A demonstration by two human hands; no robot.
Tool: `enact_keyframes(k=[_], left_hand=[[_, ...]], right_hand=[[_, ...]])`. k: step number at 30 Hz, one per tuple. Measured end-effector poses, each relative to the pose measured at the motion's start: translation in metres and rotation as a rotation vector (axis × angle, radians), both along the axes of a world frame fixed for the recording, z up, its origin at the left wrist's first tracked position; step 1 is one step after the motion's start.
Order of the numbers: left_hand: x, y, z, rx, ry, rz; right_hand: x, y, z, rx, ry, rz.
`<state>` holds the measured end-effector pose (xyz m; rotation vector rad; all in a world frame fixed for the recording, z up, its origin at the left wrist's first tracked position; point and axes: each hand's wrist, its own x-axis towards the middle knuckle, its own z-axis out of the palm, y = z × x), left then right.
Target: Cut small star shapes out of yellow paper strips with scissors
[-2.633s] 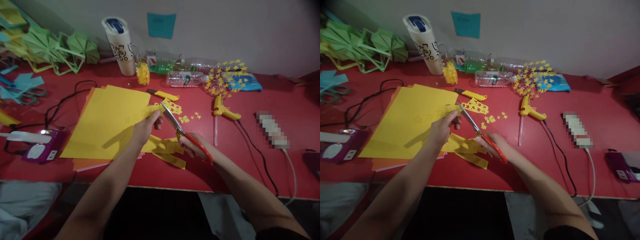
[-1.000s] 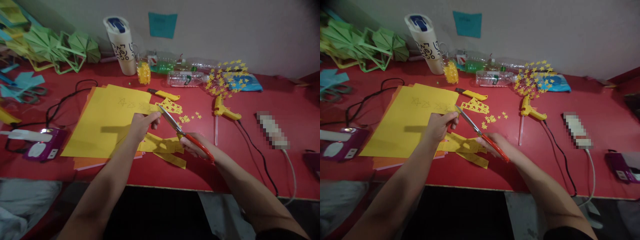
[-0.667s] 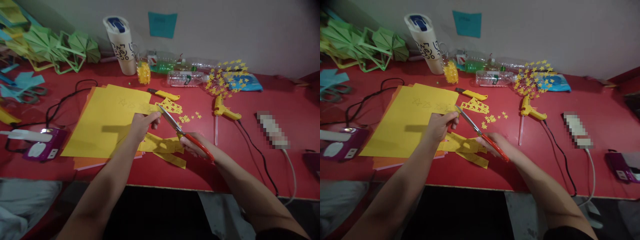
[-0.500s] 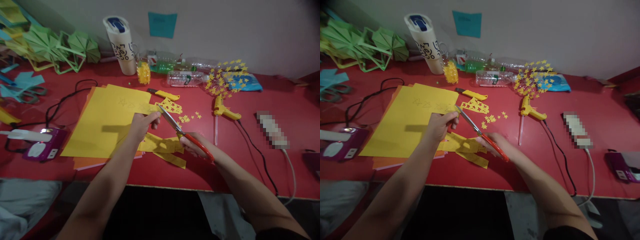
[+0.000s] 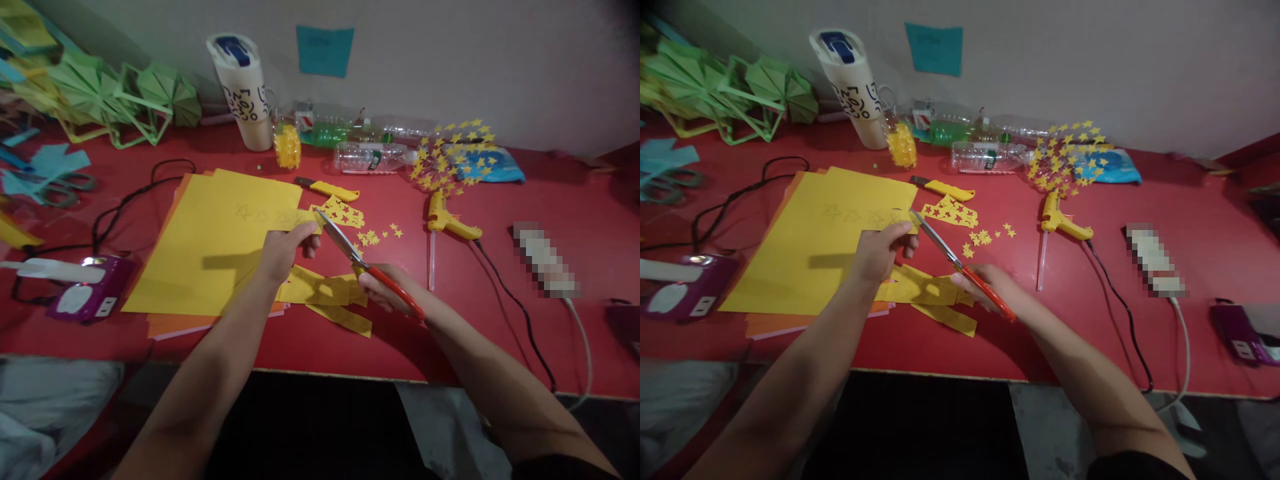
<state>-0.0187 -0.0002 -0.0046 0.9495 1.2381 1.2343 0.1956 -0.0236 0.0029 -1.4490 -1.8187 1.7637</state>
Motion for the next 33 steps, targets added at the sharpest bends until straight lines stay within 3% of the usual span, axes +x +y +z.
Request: enact_keyframes(k=[9,16,33], left_hand=[[0.005,-0.003,-0.003,0.047,0.121,-0.074],[0.013,-0.007,-0.001,0.111,0.134,-0.037],[0.019,-0.010,-0.011,0.093,0.169,-0.007]], right_hand=[[-0.005,-0.002,-0.004,-0.037,0.104,-0.006],[-0.006,-0.006,-0.010,-0.025,0.205,-0.007],[-0.012,-0.012,-0.006,-0.015,0.132,-0.062]])
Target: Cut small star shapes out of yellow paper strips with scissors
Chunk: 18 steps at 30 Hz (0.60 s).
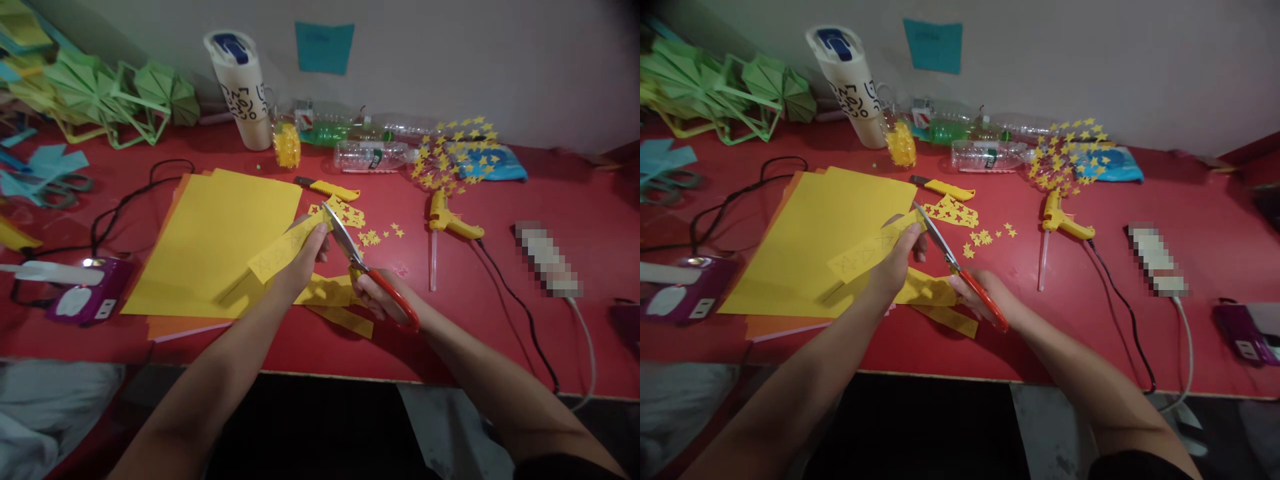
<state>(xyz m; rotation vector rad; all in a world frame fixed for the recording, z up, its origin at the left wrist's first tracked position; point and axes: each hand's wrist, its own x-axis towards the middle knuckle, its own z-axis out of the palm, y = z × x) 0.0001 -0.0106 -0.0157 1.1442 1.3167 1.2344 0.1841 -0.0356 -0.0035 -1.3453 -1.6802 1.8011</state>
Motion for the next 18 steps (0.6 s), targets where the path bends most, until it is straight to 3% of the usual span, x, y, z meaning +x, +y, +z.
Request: enact_keyframes(k=[9,18], left_hand=[[0.0021,-0.0014,0.0051,-0.046,-0.010,-0.006],[0.0010,-0.0007,0.0043,0.018,-0.039,-0.003]], right_hand=[[0.0000,0.0003,-0.0032,0.000,-0.002,-0.026],[0.0002,0.0003,0.0000,-0.001,-0.041,-0.051]])
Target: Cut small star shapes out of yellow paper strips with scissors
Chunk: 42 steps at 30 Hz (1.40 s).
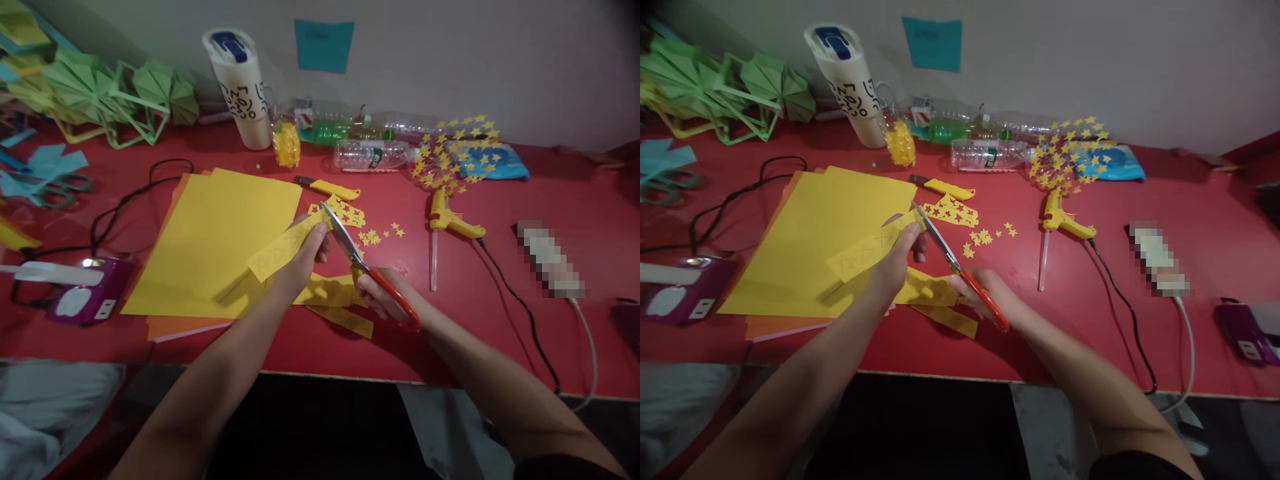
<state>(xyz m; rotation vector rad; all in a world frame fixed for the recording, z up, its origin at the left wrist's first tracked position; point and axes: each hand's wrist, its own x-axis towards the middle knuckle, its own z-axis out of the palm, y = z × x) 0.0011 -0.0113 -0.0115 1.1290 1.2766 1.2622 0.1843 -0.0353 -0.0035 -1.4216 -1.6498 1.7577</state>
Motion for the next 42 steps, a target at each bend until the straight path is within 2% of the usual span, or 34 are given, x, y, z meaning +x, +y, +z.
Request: enact_keyframes(k=[16,28,36,42], left_hand=[[-0.003,0.001,0.002,0.001,0.008,0.007],[-0.009,0.013,-0.001,0.078,-0.166,0.170],[-0.014,0.015,0.002,0.120,-0.177,0.127],[-0.021,0.019,0.001,0.128,-0.115,0.111]], right_hand=[[0.002,0.003,0.000,0.021,-0.016,0.024],[0.003,0.003,0.005,0.021,-0.055,0.014],[0.001,0.002,0.007,0.032,-0.030,0.042],[0.003,0.002,0.002,0.025,-0.016,0.082]])
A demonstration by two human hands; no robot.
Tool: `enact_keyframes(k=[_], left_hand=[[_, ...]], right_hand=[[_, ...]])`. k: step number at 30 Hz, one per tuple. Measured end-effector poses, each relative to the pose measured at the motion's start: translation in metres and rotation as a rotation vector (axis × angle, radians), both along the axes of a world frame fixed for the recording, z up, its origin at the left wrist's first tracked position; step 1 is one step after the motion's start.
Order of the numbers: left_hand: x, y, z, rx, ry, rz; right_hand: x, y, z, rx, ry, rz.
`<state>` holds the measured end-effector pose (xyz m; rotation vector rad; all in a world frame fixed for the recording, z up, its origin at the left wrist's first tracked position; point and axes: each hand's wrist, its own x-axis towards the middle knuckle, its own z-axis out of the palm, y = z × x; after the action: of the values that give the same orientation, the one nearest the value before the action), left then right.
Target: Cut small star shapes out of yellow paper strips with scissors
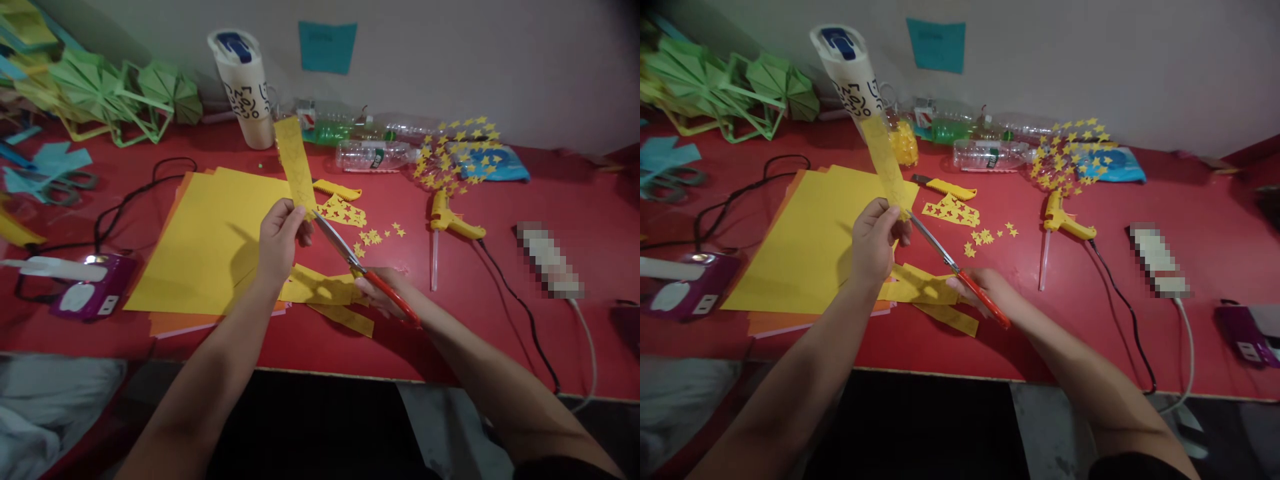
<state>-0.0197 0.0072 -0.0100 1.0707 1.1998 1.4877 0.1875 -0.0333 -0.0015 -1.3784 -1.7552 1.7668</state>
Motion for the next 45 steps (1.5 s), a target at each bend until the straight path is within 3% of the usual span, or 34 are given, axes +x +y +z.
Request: enact_keyframes(k=[9,20,38,45], left_hand=[[-0.003,0.000,0.008,-0.006,0.091,-0.100],[-0.007,0.001,0.010,0.006,0.117,-0.047],[-0.011,0.004,0.008,0.025,0.096,-0.109],[-0.017,0.005,0.014,-0.012,0.132,-0.154]], right_hand=[[0.000,0.003,0.000,-0.101,0.004,-0.003],[0.000,0.004,-0.001,-0.073,-0.014,0.013],[0.002,0.006,0.002,-0.077,-0.010,0.068],[0.005,0.005,0.003,-0.012,-0.092,0.088]])
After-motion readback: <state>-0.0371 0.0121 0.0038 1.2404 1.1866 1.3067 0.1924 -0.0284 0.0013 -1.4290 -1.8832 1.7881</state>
